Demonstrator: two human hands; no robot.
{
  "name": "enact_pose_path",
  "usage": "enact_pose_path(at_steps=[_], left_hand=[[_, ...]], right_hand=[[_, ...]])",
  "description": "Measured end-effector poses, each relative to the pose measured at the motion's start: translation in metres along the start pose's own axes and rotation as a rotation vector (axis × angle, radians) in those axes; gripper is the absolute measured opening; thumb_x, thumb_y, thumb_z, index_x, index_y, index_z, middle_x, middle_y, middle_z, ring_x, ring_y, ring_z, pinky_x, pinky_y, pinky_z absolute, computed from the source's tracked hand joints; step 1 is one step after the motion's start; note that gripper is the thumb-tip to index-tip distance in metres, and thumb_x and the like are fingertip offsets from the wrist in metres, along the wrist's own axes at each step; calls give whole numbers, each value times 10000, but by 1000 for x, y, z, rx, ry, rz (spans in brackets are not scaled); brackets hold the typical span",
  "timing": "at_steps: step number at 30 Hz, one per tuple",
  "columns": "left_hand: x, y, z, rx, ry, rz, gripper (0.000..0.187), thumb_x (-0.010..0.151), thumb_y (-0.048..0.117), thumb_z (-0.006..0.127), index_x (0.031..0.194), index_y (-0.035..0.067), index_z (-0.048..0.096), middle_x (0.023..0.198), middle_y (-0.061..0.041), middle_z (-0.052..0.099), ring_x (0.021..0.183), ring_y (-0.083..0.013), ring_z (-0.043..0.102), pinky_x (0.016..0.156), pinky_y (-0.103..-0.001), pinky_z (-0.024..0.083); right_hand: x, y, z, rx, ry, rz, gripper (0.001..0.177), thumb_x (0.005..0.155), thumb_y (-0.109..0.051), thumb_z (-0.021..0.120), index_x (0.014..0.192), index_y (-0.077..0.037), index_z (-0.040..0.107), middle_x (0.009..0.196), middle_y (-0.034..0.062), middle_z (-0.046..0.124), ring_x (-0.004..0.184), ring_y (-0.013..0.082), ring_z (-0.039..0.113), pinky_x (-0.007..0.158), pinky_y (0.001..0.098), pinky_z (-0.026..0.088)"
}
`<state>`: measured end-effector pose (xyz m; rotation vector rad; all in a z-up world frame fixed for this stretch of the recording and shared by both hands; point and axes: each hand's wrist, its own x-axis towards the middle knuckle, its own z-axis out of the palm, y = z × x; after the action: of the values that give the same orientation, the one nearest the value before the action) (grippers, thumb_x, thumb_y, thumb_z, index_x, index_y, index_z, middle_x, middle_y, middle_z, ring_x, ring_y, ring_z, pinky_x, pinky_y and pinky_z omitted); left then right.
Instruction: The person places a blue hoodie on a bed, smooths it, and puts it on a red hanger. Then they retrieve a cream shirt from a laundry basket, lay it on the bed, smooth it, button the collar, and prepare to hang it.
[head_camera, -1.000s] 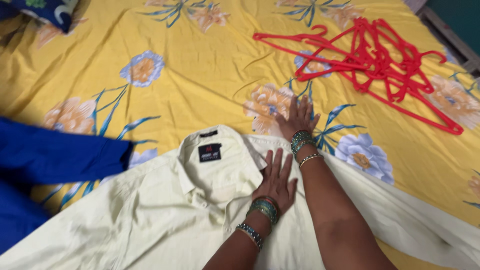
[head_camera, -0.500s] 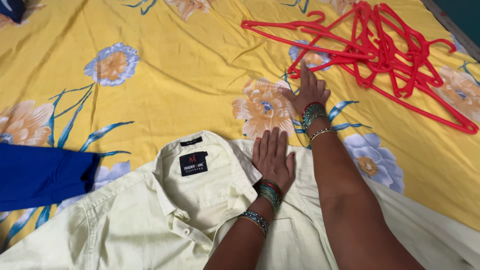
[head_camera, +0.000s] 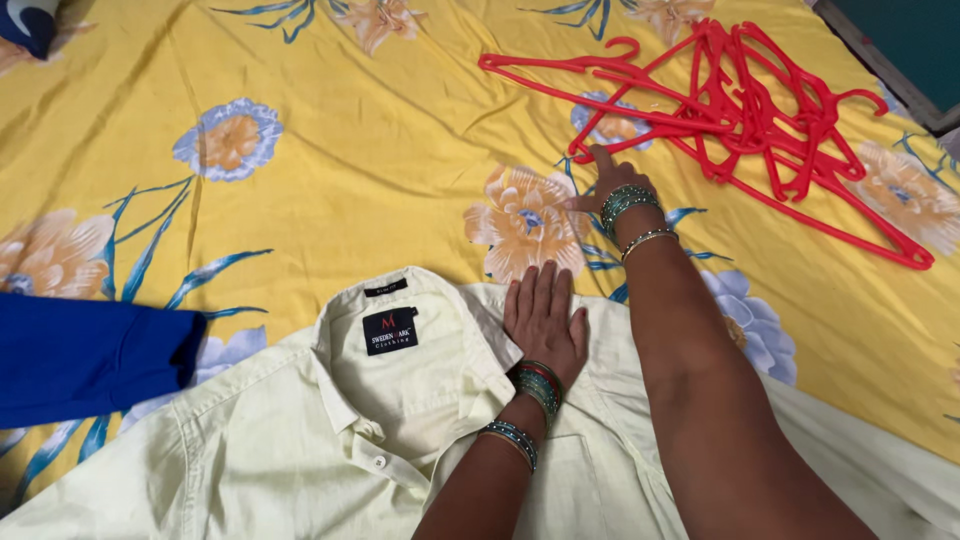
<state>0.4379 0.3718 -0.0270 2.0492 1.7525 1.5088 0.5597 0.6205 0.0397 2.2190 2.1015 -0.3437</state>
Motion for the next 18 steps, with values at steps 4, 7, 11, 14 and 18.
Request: enact_pose_path(at_steps=[4, 7, 11, 14, 18], left_hand=[[2, 2, -2, 1, 11, 2, 555, 934, 277, 581, 1424, 19, 553, 1531, -189, 493, 1466, -382, 382, 1239, -526, 181], [3, 2, -3, 22, 12, 19, 554, 947, 287, 569, 1434, 23, 554, 1540, -184, 492, 1476, -378, 379, 1245, -526, 178], [-1, -1, -1, 38, -14, 3, 547, 957, 295, 560, 1440, 38, 559, 1545, -172, 495, 1481, -370, 383, 1251, -521, 183], [0, -2, 3, 40, 0, 6, 547, 954, 300, 567, 1438, 43, 561, 1546, -169, 495, 1481, -363, 390, 1254, -520, 190], [-1, -8, 12, 42, 56, 32, 552, 932, 295, 605, 1430, 59, 571, 1543, -156, 494, 1478, -356, 386, 1253, -523, 192]], right_hand=[[17, 10, 3, -5, -73, -26, 1383, 692, -566, 852, 1671, -350, -100, 1370, 224, 638, 1260, 401, 624, 1073, 520, 473], [23, 15, 8, 16, -33, -69, 1348, 652, -548, 908, 1637, -316, 17, 1392, 215, 593, 1284, 399, 583, 1076, 498, 454], [20, 20, 12, 120, 3, -96, 1101, 632, -517, 934, 1477, -179, 314, 1319, 233, 646, 1243, 417, 616, 1032, 487, 499], [9, 27, 17, 196, 80, -94, 920, 679, -538, 897, 1351, -125, 425, 1219, 231, 705, 1166, 421, 663, 994, 484, 519], [-15, 52, 45, 274, 153, -100, 701, 804, -604, 817, 1160, -78, 522, 1068, 227, 716, 998, 375, 709, 879, 468, 550]])
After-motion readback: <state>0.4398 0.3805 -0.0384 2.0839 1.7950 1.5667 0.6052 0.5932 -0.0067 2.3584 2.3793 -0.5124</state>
